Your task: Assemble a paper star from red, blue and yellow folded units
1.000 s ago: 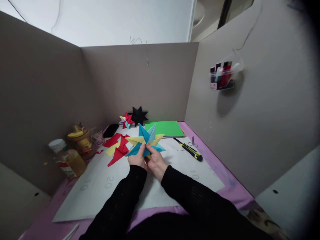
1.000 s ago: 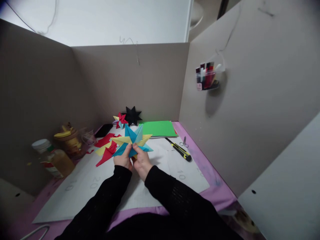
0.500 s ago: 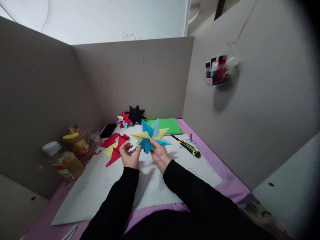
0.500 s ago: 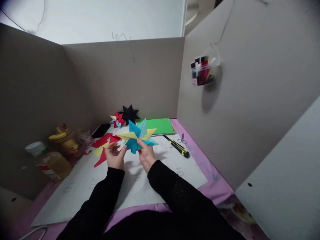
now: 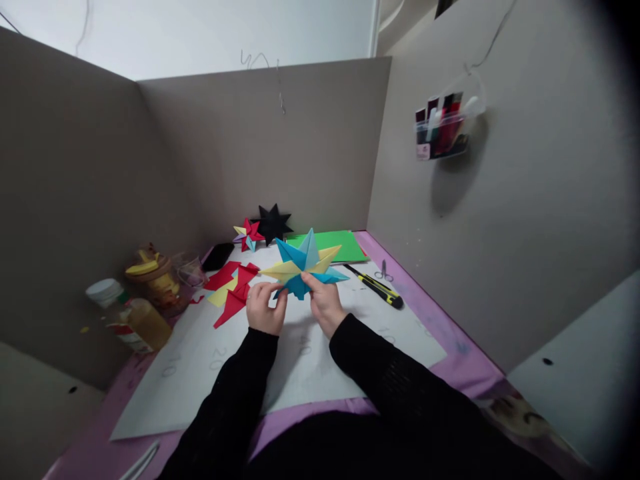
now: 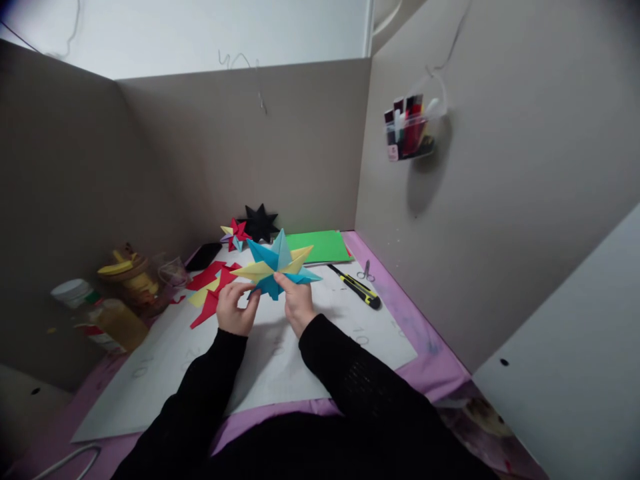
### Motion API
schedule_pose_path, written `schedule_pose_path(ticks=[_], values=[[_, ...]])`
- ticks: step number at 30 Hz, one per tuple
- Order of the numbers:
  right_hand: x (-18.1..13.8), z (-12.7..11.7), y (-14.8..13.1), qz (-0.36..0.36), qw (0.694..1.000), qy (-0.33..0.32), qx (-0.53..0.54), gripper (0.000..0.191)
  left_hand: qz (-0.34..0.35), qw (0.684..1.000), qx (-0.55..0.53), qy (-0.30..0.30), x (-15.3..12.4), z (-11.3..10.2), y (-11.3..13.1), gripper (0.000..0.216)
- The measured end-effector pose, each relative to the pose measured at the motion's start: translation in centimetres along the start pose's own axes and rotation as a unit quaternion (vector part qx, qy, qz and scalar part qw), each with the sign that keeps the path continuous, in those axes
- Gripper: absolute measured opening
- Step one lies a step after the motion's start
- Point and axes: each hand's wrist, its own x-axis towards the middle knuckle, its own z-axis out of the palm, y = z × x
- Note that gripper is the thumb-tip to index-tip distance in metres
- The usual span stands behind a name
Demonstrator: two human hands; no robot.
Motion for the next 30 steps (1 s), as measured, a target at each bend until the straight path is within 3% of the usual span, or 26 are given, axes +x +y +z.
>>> schedule_pose_path(ticks=[7, 17, 26, 30], values=[[0.1, -0.1, 0.3, -0.004, 1.0, 0.005, 0.011, 0.044, 0.006, 0.998, -0.033, -0.049, -0.2, 0.1, 0.1, 0.011], [0.1, -0.2, 0.7, -0.011, 0.999, -0.018, 0.038, 0.038, 0.04, 0.997, -0.009, -0.068, -0.3, 0.4, -1.3, 0.015], [0.2, -0.5, 0.8, -0.041, 0.997, -0.065, -0.008, 0.031, 0.1, 0.977, 0.149, -0.111, 0.1, -0.3, -1.1, 0.023], [0.2, -0.6, 0.9, -0.045, 0.996, -0.072, -0.024, 0.028, 0.109, 0.969, 0.17, -0.144, 0.1, -0.1, -1.2, 0.023]])
